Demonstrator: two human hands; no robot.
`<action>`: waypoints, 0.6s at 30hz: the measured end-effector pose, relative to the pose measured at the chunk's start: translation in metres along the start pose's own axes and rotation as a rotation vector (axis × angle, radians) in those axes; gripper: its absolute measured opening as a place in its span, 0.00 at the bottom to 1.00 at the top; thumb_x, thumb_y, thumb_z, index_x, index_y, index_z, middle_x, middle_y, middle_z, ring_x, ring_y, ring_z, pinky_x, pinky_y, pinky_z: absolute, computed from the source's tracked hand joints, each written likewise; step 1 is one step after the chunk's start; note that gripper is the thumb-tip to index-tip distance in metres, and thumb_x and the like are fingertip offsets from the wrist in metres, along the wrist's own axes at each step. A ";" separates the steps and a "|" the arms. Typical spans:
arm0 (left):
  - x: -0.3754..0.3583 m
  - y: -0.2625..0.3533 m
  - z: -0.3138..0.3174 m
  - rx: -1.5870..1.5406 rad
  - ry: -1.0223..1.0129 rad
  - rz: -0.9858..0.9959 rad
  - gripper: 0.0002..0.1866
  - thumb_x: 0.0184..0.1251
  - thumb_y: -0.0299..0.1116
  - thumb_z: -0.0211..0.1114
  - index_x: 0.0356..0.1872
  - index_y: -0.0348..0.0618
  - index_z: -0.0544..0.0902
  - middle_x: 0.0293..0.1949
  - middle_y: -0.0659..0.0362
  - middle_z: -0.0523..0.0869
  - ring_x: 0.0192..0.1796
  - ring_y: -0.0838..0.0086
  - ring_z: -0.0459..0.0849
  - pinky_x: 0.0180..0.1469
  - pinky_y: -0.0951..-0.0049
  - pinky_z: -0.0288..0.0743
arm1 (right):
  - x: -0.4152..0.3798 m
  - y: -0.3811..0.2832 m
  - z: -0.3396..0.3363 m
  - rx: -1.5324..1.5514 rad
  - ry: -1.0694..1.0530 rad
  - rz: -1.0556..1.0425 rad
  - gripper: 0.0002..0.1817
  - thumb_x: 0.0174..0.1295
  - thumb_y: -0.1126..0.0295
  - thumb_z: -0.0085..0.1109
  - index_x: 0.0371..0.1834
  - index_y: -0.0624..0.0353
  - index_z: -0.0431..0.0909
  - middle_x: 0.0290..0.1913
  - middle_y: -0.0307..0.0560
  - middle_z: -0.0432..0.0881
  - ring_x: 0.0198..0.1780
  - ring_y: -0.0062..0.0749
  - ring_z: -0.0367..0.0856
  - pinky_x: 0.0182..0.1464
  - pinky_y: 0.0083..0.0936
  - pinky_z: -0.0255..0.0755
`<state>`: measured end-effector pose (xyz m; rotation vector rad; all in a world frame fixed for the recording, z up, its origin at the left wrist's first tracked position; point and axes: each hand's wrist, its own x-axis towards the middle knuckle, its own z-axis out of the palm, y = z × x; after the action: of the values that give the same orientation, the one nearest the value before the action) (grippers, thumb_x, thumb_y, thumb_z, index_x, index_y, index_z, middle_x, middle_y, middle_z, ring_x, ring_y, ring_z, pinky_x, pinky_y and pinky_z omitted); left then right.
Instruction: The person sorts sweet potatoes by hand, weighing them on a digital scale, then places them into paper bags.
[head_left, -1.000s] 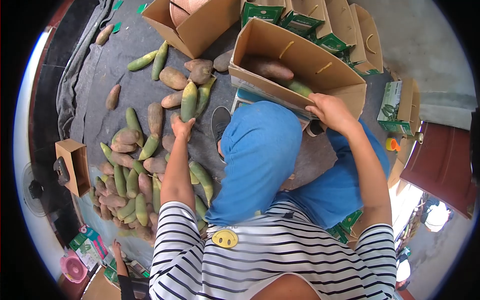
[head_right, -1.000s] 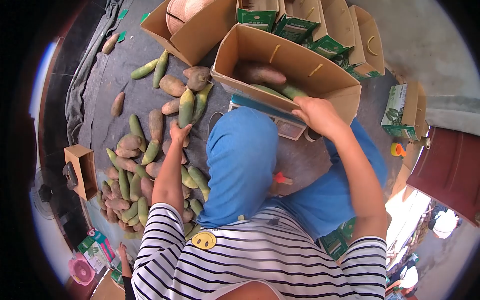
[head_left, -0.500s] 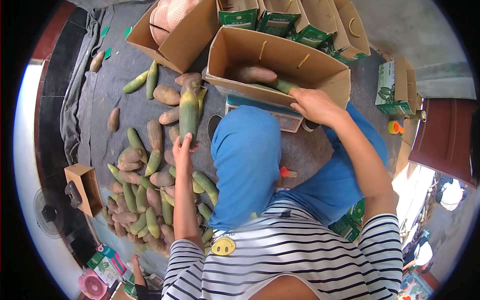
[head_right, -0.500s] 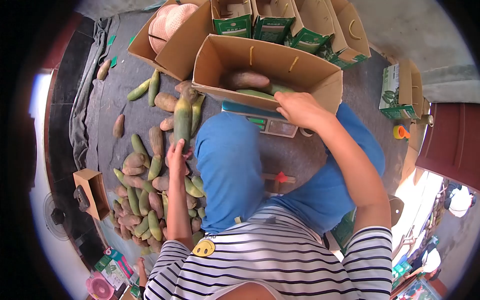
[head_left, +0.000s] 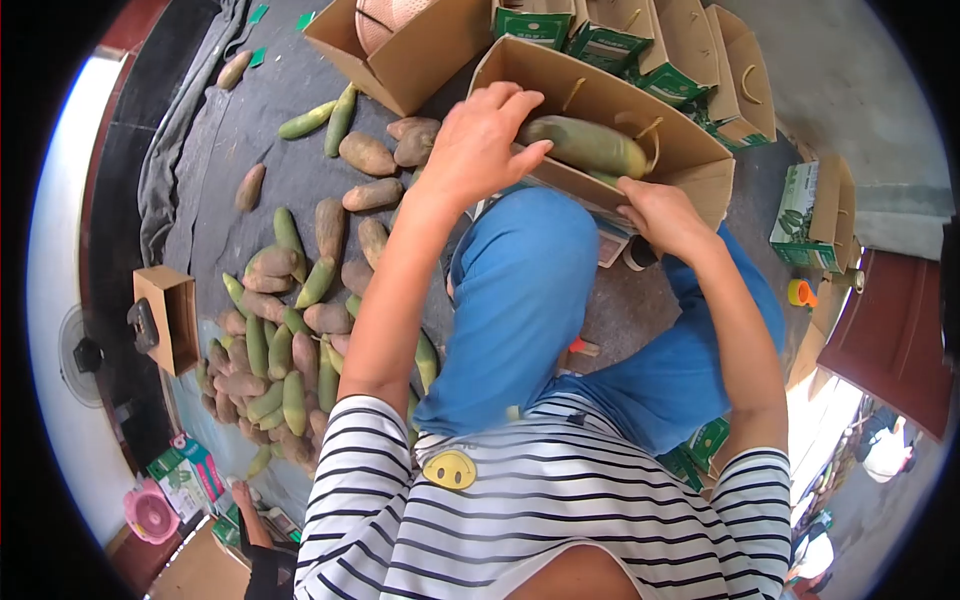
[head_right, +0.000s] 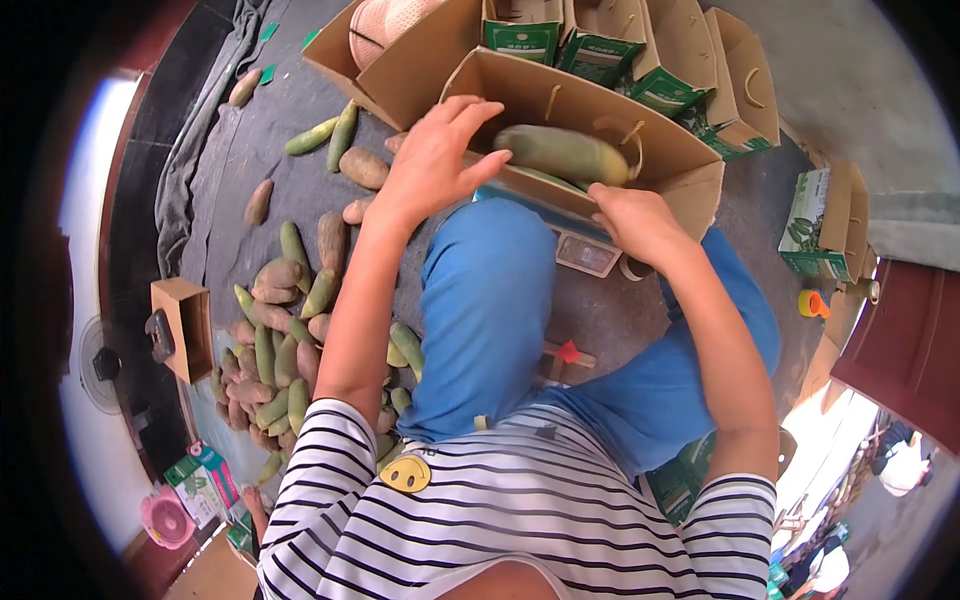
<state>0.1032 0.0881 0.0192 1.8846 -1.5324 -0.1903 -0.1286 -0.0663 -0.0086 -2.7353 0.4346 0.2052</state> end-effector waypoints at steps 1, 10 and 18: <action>-0.005 -0.003 -0.001 -0.005 0.092 0.020 0.24 0.59 0.37 0.69 0.55 0.40 0.77 0.53 0.50 0.79 0.55 0.59 0.79 0.56 0.65 0.73 | 0.001 0.002 0.001 -0.001 0.007 -0.003 0.09 0.61 0.70 0.57 0.40 0.62 0.70 0.30 0.62 0.80 0.38 0.59 0.80 0.40 0.49 0.72; -0.273 -0.138 0.070 0.227 -0.499 -0.806 0.21 0.56 0.43 0.69 0.43 0.37 0.79 0.43 0.42 0.82 0.47 0.48 0.81 0.48 0.55 0.75 | 0.001 0.006 0.004 -0.029 0.000 0.022 0.10 0.65 0.68 0.55 0.42 0.61 0.69 0.33 0.62 0.81 0.40 0.59 0.80 0.42 0.49 0.72; -0.473 -0.139 0.152 -0.124 -0.341 -1.521 0.23 0.54 0.44 0.71 0.40 0.30 0.83 0.38 0.43 0.87 0.43 0.53 0.86 0.48 0.61 0.77 | 0.002 0.005 0.003 0.005 0.024 0.022 0.11 0.64 0.68 0.56 0.44 0.60 0.69 0.37 0.61 0.81 0.43 0.59 0.78 0.42 0.49 0.70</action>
<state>-0.0017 0.4634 -0.3193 2.5623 0.0847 -1.2485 -0.1283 -0.0701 -0.0137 -2.7313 0.4718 0.1769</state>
